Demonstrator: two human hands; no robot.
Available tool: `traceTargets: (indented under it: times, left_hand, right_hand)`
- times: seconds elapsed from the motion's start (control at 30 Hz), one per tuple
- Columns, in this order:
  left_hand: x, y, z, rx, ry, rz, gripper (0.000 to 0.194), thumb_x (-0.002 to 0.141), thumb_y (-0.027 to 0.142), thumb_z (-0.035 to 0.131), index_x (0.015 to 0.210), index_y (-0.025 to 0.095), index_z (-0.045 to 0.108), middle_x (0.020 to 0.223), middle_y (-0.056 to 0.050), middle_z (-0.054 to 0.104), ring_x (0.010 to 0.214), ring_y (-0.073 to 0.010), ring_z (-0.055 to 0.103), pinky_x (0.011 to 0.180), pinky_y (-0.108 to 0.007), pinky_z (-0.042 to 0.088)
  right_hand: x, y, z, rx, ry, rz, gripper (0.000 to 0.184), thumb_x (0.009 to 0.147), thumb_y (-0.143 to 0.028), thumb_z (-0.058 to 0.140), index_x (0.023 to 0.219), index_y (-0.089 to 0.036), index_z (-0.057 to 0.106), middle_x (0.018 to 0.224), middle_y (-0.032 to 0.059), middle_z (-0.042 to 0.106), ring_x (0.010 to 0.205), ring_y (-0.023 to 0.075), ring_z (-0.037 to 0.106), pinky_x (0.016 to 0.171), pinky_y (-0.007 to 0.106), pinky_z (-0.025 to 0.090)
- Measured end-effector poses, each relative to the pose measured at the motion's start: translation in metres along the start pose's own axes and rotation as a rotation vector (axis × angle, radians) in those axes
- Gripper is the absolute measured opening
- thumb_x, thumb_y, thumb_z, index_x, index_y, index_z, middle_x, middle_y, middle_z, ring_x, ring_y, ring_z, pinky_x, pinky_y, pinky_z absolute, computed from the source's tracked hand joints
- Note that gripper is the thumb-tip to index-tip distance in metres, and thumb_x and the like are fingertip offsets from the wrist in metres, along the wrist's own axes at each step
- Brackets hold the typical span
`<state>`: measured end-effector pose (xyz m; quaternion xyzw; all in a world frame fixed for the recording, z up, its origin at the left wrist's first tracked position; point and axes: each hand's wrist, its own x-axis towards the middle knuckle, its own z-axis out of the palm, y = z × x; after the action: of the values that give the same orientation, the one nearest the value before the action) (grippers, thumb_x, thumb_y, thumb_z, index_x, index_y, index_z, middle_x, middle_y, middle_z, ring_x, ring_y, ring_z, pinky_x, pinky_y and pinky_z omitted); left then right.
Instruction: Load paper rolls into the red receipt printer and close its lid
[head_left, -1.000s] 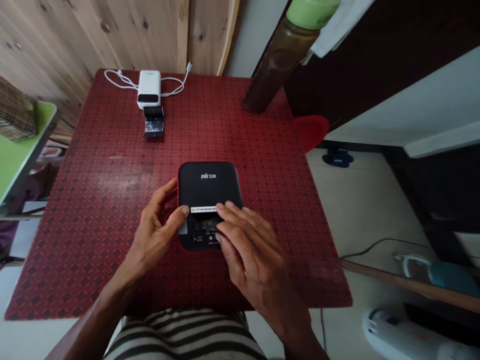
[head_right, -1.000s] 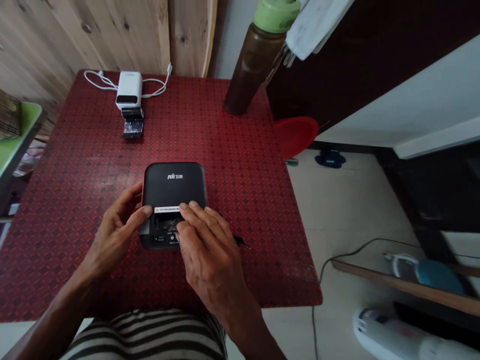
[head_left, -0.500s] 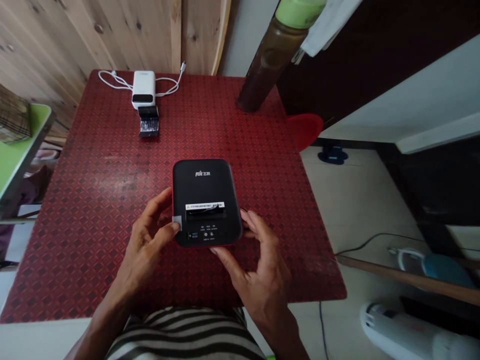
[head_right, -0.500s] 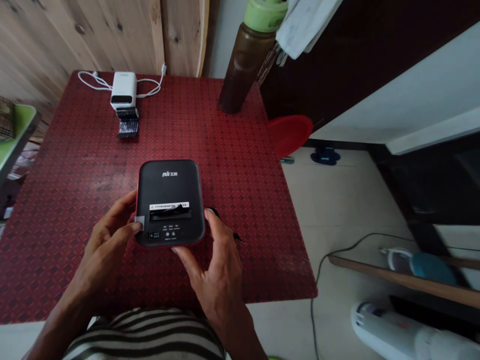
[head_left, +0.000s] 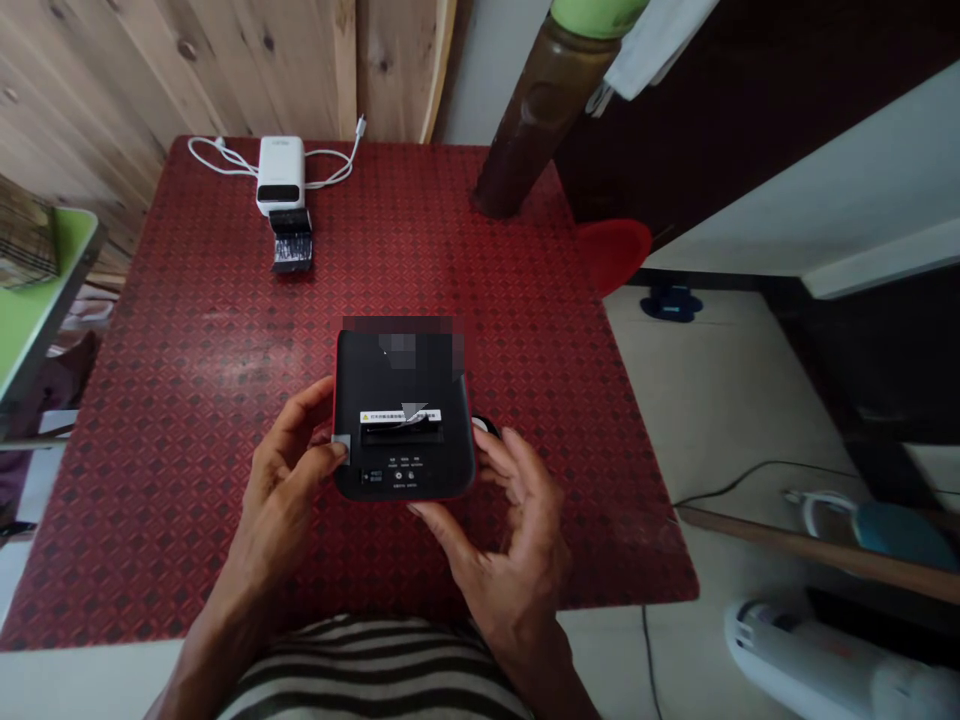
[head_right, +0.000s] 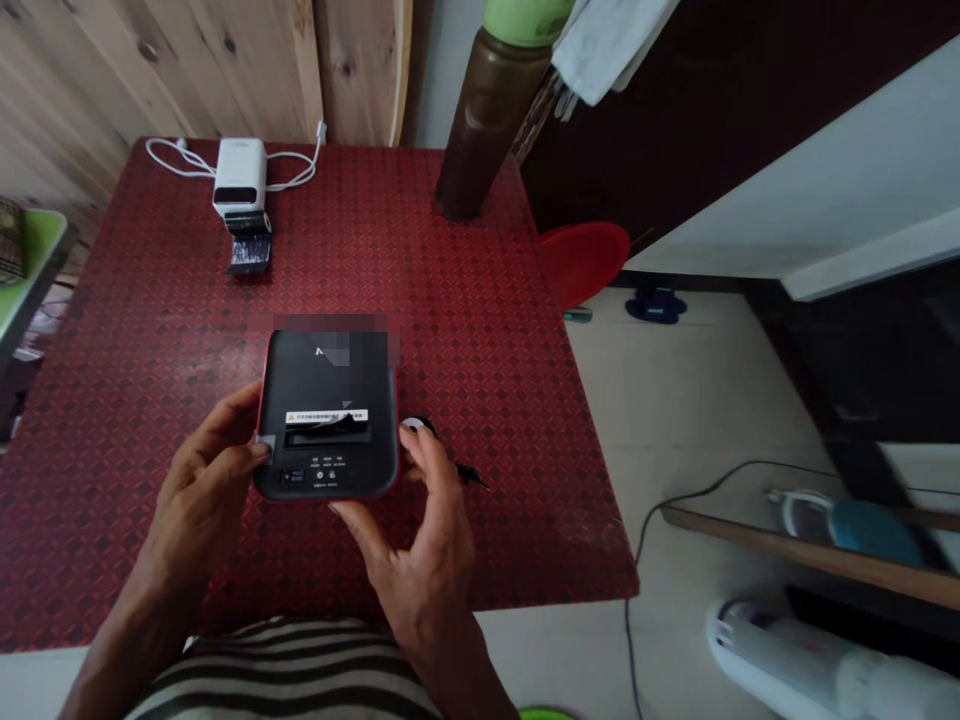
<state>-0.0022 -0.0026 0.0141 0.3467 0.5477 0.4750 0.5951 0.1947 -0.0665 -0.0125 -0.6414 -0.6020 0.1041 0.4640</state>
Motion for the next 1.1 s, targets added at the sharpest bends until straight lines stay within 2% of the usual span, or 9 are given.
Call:
traceTargets:
  times: [0.27, 0.47, 0.6, 0.7, 0.8, 0.9, 0.93, 1.0, 1.1]
  left_hand:
    - [-0.002, -0.003, 0.002, 0.052, 0.008, 0.029, 0.052, 0.098, 0.035, 0.079, 0.15, 0.031, 0.075, 0.158, -0.006, 0.074, 0.138, -0.0328, 0.072, 0.116, -0.047, 0.056]
    - [0.0, -0.004, 0.004, 0.055, 0.017, 0.033, 0.056, 0.096, 0.034, 0.077, 0.152, 0.028, 0.073, 0.15, -0.008, 0.079, 0.13, -0.0316, 0.076, 0.106, -0.043, 0.06]
    - [0.001, -0.008, 0.004, 0.049, -0.003, 0.065, 0.057, 0.097, 0.032, 0.077, 0.153, 0.028, 0.072, 0.155, -0.008, 0.076, 0.134, -0.0313, 0.075, 0.102, -0.04, 0.061]
    - [0.0, -0.009, 0.003, 0.057, -0.002, 0.077, 0.056, 0.099, 0.035, 0.077, 0.155, 0.028, 0.071, 0.156, -0.008, 0.076, 0.136, -0.0324, 0.075, 0.101, -0.041, 0.062]
    - [-0.002, -0.008, 0.001, 0.048, -0.027, 0.07, 0.057, 0.099, 0.036, 0.078, 0.155, 0.027, 0.07, 0.155, -0.01, 0.077, 0.139, -0.0339, 0.074, 0.108, -0.045, 0.062]
    - [-0.002, -0.009, -0.002, 0.048, -0.061, 0.079, 0.06, 0.1, 0.04, 0.079, 0.157, 0.027, 0.067, 0.158, -0.011, 0.075, 0.142, -0.0355, 0.073, 0.115, -0.049, 0.06]
    - [-0.001, -0.011, -0.004, 0.056, -0.071, 0.092, 0.061, 0.101, 0.043, 0.079, 0.158, 0.028, 0.066, 0.16, -0.011, 0.073, 0.142, -0.0357, 0.072, 0.115, -0.05, 0.06]
    - [0.001, -0.015, -0.007, 0.08, -0.089, 0.138, 0.062, 0.103, 0.048, 0.078, 0.16, 0.028, 0.064, 0.161, -0.011, 0.072, 0.142, -0.0358, 0.072, 0.114, -0.05, 0.059]
    - [0.004, -0.022, -0.01, 0.125, -0.109, 0.21, 0.063, 0.104, 0.054, 0.076, 0.16, 0.028, 0.063, 0.161, -0.012, 0.071, 0.139, -0.0355, 0.072, 0.114, -0.051, 0.058]
  right_hand:
    - [0.001, -0.002, -0.001, 0.006, 0.0, -0.005, 0.087, 0.1, -0.046, 0.091, 0.173, -0.025, 0.047, 0.142, 0.0204, 0.082, 0.121, 0.0337, 0.086, 0.095, 0.051, 0.077]
    - [0.002, -0.002, 0.001, 0.011, 0.0, -0.006, 0.086, 0.101, -0.048, 0.09, 0.171, -0.024, 0.046, 0.143, 0.0217, 0.081, 0.121, 0.0332, 0.086, 0.096, 0.05, 0.077]
    - [0.001, -0.001, 0.003, 0.021, 0.002, 0.016, 0.082, 0.101, -0.05, 0.089, 0.168, -0.023, 0.05, 0.143, 0.0212, 0.082, 0.118, 0.0327, 0.086, 0.096, 0.05, 0.076]
    - [0.006, -0.001, -0.007, 0.023, -0.056, 0.018, 0.077, 0.102, -0.054, 0.088, 0.164, -0.023, 0.055, 0.139, 0.0193, 0.083, 0.111, 0.0305, 0.087, 0.092, 0.047, 0.077]
    - [0.024, -0.005, -0.024, 0.016, -0.135, -0.035, 0.061, 0.106, -0.054, 0.082, 0.155, -0.023, 0.063, 0.139, 0.0173, 0.083, 0.115, 0.0303, 0.086, 0.094, 0.048, 0.076]
    - [0.053, -0.011, -0.032, -0.048, -0.174, -0.188, 0.027, 0.114, -0.033, 0.072, 0.14, -0.027, 0.073, 0.136, 0.0117, 0.084, 0.122, 0.0285, 0.083, 0.103, 0.051, 0.073]
    - [0.065, -0.013, -0.03, -0.067, -0.205, -0.251, 0.023, 0.115, -0.024, 0.068, 0.137, -0.028, 0.074, 0.133, 0.0094, 0.085, 0.122, 0.027, 0.083, 0.106, 0.051, 0.072]
    - [0.089, -0.017, -0.018, -0.1, -0.303, -0.376, 0.028, 0.115, -0.012, 0.063, 0.135, -0.027, 0.075, 0.128, 0.0076, 0.087, 0.118, 0.0257, 0.083, 0.107, 0.05, 0.07]
    - [0.119, -0.023, 0.009, -0.223, -0.533, -0.463, 0.03, 0.111, -0.003, 0.061, 0.128, -0.021, 0.078, 0.128, 0.0111, 0.087, 0.119, 0.0291, 0.081, 0.104, 0.05, 0.069]
